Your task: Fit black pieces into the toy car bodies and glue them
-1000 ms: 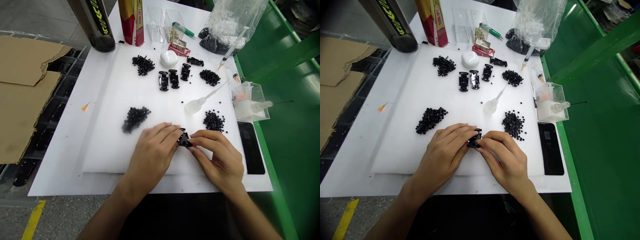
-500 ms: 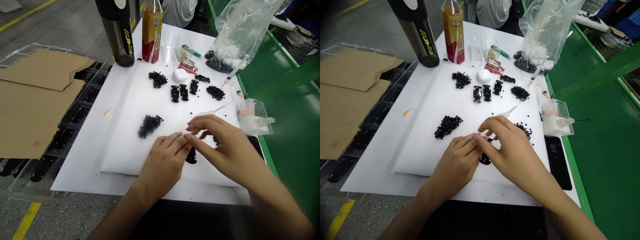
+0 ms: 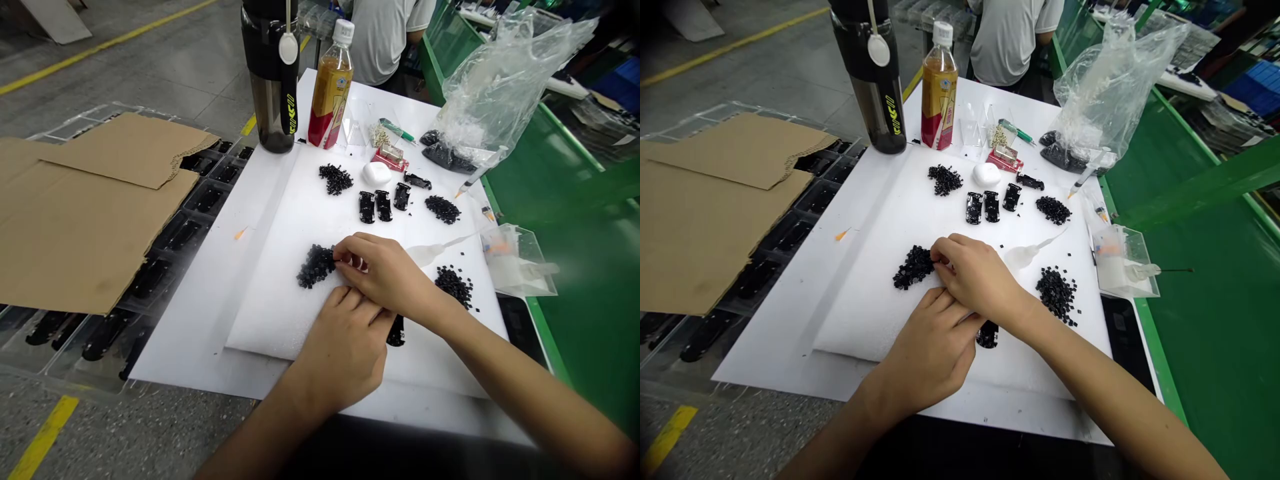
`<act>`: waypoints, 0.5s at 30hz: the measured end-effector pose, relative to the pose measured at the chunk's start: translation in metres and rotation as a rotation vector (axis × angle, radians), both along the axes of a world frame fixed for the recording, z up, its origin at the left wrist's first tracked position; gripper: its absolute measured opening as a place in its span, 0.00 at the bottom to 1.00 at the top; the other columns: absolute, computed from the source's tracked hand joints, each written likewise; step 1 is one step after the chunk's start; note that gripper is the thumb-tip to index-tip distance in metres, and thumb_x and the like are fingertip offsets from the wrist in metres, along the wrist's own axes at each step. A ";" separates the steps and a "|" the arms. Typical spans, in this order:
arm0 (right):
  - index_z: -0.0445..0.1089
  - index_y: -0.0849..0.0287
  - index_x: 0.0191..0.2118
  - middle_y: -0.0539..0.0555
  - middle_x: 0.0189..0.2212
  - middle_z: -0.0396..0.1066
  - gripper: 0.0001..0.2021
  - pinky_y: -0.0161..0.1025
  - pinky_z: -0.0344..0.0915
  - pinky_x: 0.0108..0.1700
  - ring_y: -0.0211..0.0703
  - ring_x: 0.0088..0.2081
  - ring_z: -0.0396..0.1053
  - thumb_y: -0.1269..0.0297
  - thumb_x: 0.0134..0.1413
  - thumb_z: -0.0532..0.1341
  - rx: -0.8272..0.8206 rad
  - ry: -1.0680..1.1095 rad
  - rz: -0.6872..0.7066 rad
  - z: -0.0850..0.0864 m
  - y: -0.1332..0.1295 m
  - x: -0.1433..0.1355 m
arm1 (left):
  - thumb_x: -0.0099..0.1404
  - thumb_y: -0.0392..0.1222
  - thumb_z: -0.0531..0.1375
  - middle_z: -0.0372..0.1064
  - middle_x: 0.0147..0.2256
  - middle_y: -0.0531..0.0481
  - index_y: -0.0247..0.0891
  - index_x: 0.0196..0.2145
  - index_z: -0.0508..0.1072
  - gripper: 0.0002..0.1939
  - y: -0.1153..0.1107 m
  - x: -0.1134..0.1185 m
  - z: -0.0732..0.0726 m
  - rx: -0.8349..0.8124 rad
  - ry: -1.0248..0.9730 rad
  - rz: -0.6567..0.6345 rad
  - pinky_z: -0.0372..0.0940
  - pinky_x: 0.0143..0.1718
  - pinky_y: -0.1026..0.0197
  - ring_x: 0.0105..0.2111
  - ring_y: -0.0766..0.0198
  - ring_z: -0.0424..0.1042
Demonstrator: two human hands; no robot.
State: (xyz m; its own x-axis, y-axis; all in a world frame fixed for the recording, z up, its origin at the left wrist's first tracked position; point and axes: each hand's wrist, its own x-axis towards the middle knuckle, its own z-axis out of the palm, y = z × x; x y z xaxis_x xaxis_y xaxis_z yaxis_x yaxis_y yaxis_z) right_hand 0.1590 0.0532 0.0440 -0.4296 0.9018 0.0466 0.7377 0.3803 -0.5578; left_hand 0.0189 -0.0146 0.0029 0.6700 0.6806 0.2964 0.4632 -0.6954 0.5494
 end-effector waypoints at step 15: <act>0.67 0.53 0.42 0.50 0.36 0.71 0.03 0.37 0.64 0.32 0.40 0.33 0.67 0.63 0.71 0.59 0.107 -0.062 -0.104 0.033 -0.067 0.060 | 0.73 0.34 0.54 0.63 0.65 0.44 0.34 0.60 0.69 0.19 -0.002 0.002 -0.002 0.061 0.016 0.052 0.58 0.62 0.53 0.66 0.57 0.58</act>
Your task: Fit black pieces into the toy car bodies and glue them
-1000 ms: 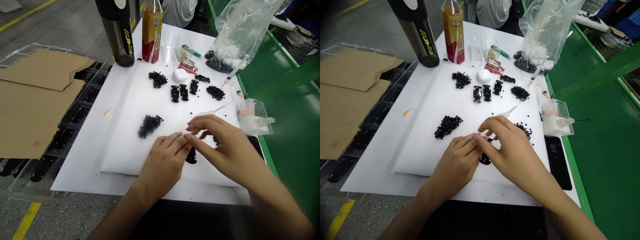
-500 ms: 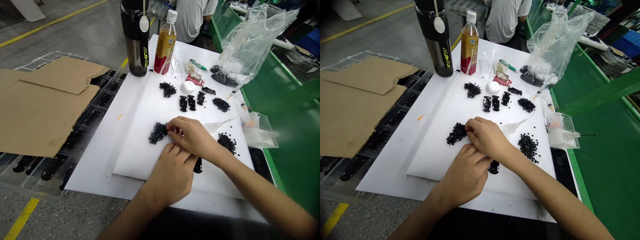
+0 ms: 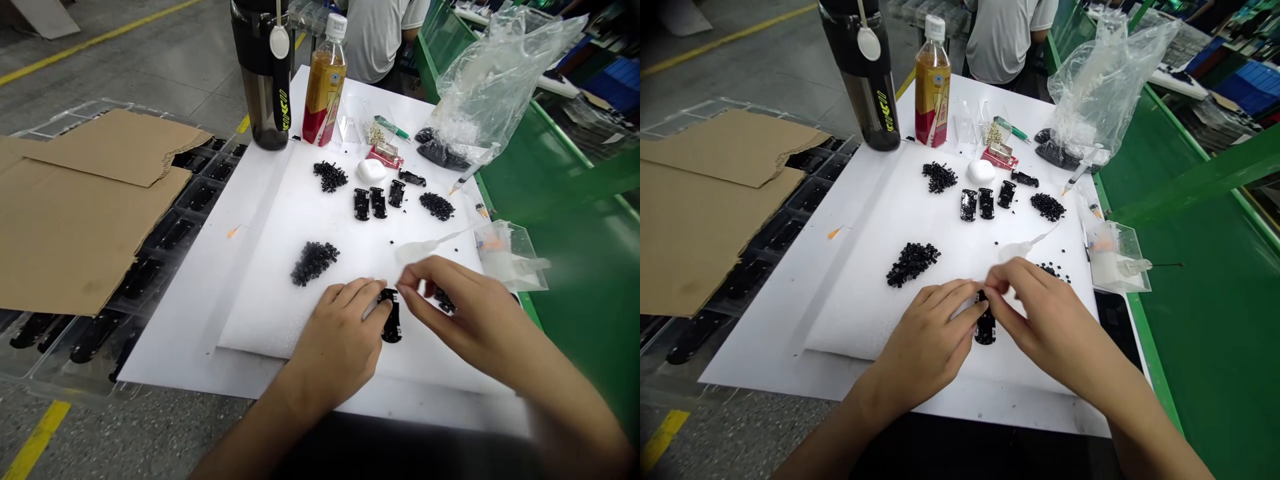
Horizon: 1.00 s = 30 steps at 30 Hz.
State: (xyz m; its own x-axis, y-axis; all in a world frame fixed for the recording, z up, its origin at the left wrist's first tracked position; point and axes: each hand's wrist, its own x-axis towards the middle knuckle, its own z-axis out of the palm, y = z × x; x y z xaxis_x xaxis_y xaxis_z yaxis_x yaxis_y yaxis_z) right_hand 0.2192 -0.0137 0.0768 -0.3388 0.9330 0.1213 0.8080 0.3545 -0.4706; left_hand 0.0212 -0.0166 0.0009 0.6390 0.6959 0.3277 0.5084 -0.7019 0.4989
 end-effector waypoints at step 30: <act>0.69 0.69 0.49 0.58 0.36 0.70 0.09 0.45 0.65 0.32 0.46 0.34 0.66 0.80 0.65 0.60 0.256 -0.352 0.227 -0.046 -0.061 0.003 | 0.75 0.34 0.54 0.66 0.64 0.49 0.36 0.57 0.73 0.15 -0.001 0.003 -0.005 0.041 -0.055 0.036 0.58 0.63 0.53 0.66 0.60 0.61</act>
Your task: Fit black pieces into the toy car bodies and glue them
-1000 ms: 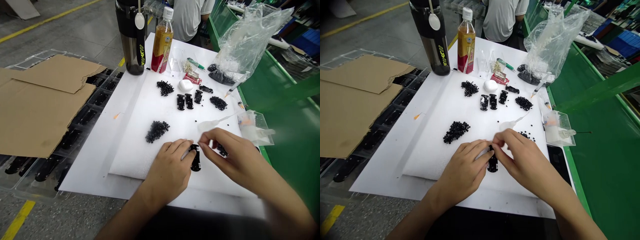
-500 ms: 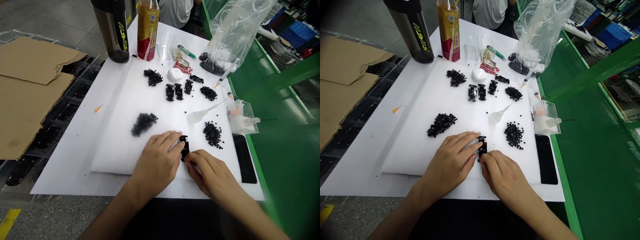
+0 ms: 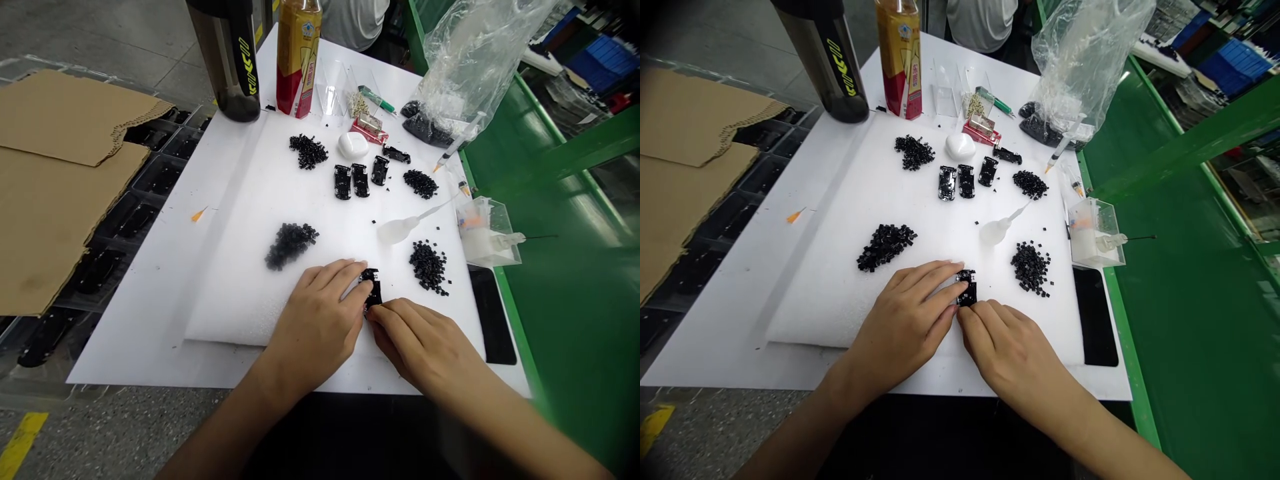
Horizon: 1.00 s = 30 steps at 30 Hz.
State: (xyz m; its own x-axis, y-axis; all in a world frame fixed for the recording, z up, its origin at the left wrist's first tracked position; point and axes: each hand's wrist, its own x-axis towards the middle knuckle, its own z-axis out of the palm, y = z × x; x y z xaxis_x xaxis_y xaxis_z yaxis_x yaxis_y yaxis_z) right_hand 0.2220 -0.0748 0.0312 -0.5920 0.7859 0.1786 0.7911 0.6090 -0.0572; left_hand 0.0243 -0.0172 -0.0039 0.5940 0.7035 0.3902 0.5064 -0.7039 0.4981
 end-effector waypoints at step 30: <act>0.75 0.52 0.54 0.55 0.46 0.78 0.13 0.47 0.76 0.44 0.48 0.43 0.77 0.62 0.66 0.66 0.128 0.722 -0.760 -0.003 0.001 0.017 | 0.70 0.26 0.51 0.60 0.69 0.51 0.40 0.68 0.61 0.31 0.019 -0.001 0.018 -0.015 0.197 -0.279 0.61 0.57 0.46 0.72 0.54 0.53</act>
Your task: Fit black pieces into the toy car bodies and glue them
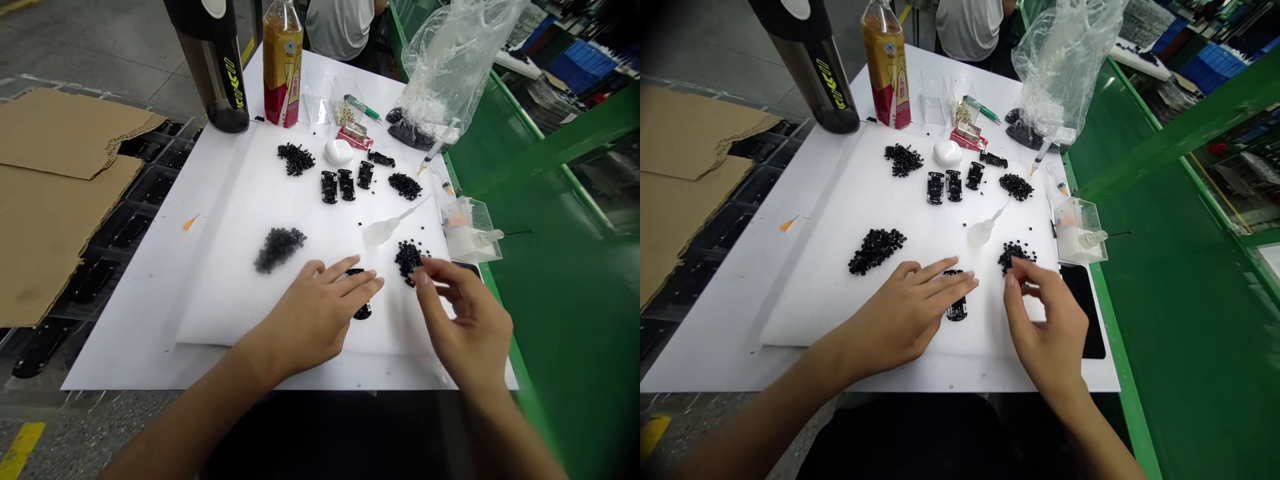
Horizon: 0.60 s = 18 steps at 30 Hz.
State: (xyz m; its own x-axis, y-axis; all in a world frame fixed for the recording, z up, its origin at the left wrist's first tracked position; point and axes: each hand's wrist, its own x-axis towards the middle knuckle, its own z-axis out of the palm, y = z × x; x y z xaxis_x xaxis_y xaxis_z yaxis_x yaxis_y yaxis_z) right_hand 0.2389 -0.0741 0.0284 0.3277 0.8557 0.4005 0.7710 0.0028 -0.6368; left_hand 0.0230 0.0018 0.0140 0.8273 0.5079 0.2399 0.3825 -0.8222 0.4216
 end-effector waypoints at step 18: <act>0.77 0.54 0.39 0.45 0.19 0.58 0.15 0.39 0.59 0.24 0.37 0.20 0.57 0.47 0.65 0.64 0.090 0.769 -0.079 -0.002 0.028 0.008 | 0.75 0.37 0.61 0.76 0.53 0.51 0.36 0.55 0.73 0.13 -0.026 -0.009 -0.006 0.098 -0.216 0.161 0.63 0.55 0.49 0.57 0.55 0.71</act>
State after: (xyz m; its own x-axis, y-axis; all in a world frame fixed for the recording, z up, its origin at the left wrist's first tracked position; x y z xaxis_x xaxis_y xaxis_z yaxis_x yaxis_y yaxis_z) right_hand 0.2466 -0.0459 0.0261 0.6001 0.7932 0.1029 0.1130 0.0433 -0.9927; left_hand 0.0135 -0.0242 0.0078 0.6622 0.5947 0.4559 0.4216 -0.7987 0.4294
